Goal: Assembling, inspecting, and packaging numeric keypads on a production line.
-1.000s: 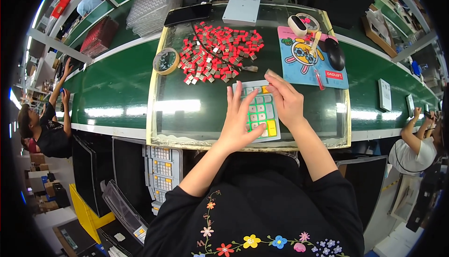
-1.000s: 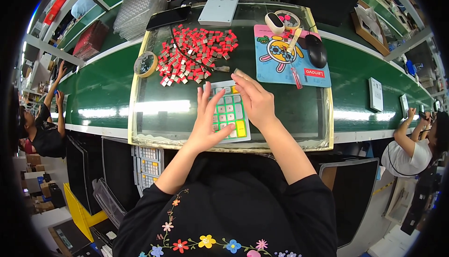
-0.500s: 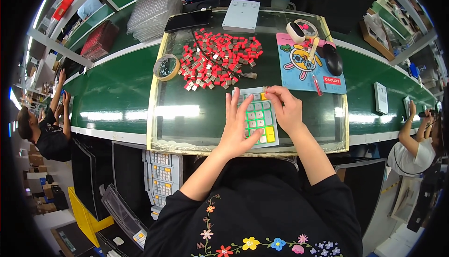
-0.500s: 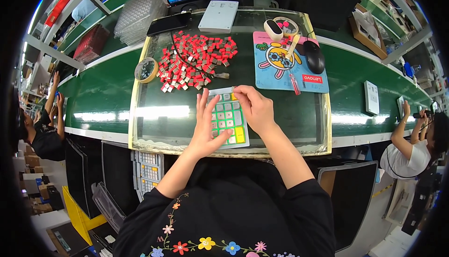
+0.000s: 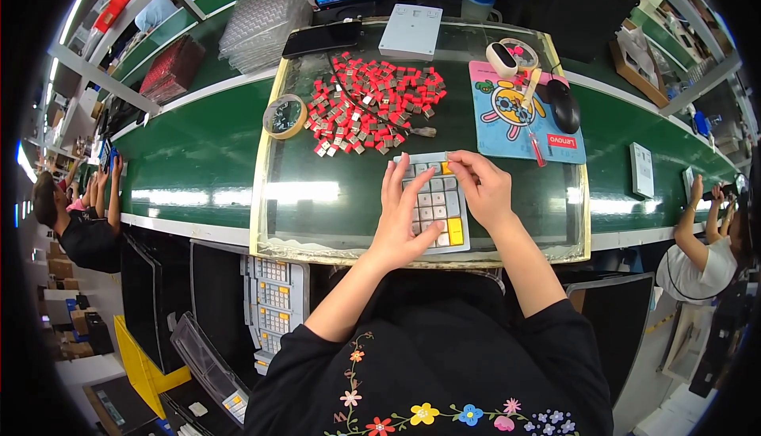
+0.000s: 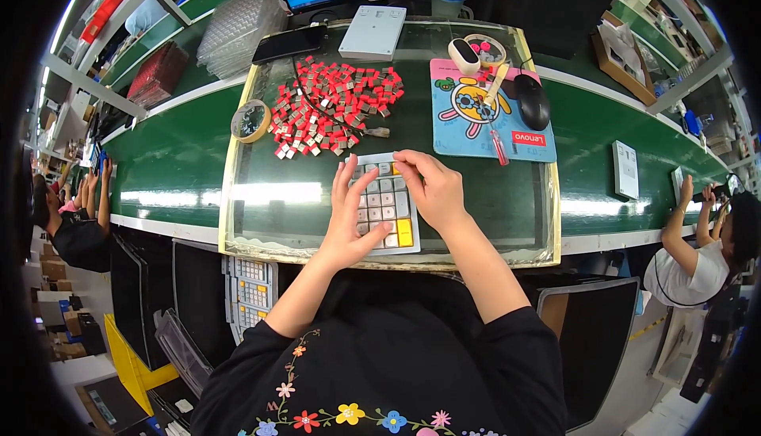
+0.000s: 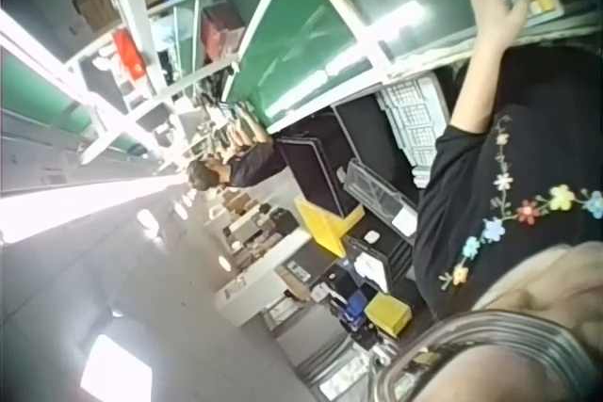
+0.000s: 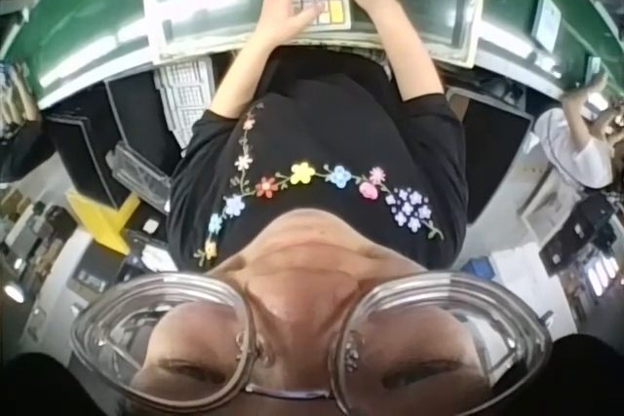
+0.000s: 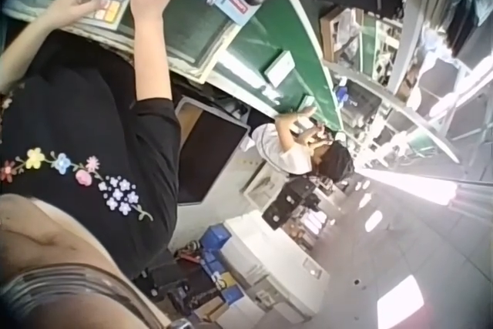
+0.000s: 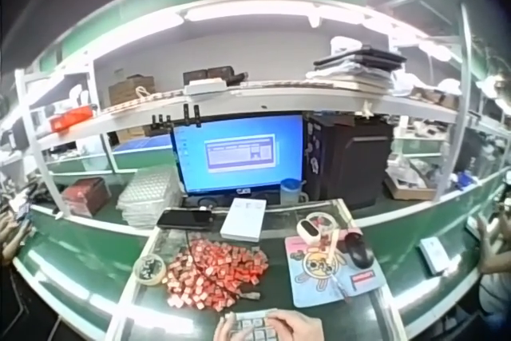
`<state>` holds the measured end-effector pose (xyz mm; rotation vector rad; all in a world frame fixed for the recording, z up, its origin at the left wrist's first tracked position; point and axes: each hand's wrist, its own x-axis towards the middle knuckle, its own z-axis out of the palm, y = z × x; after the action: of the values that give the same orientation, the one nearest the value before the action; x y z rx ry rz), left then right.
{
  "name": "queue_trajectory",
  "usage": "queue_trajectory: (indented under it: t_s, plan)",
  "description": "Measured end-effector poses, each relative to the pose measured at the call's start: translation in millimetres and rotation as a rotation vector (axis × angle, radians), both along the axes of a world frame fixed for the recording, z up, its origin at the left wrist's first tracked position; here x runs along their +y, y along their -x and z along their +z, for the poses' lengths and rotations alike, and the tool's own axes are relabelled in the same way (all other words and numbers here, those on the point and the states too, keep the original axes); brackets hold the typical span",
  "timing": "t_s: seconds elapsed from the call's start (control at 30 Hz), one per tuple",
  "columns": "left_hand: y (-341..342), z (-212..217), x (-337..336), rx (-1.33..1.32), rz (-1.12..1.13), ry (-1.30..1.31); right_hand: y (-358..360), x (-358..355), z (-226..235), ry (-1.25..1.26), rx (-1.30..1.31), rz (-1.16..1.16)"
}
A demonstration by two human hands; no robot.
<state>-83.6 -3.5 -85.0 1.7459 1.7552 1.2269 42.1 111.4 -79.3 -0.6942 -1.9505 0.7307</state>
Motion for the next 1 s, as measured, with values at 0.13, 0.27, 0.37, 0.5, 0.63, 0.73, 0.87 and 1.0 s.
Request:
queue_trajectory:
  t_s: [0.13,0.27,0.37,0.5,0.63,0.73,0.87,1.0]
  plan:
    - [-0.2,-1.3,-0.1,-0.041,0.000,-0.014,1.0,-1.0,2.3,0.016,0.014,0.002]
    - [-1.5,-2.4,-0.4,-0.108,0.023,-0.043,0.9,-1.6,2.6,0.006,-0.003,0.000]
    - [-1.1,-2.8,-0.3,-0.091,0.019,-0.036,-0.3,-1.5,4.3,0.001,-0.032,-0.006]
    - [-0.8,-2.1,-0.7,-0.069,0.016,-0.030,-0.8,-0.3,4.0,-0.023,-0.052,-0.005]
    - [-1.2,-0.7,-0.9,-0.056,0.017,-0.032,0.4,2.3,1.6,-0.076,-0.024,0.013]
    - [-1.3,-1.1,-0.5,-0.062,0.022,-0.039,0.5,2.7,0.9,-0.068,-0.022,0.016]
    - [-1.1,-2.9,-0.5,-0.075,0.021,-0.050,0.5,2.4,0.6,-0.050,-0.022,0.018]
    - [-1.1,-4.1,-0.5,-0.086,0.020,-0.058,0.8,2.6,-0.3,-0.035,-0.020,0.018]
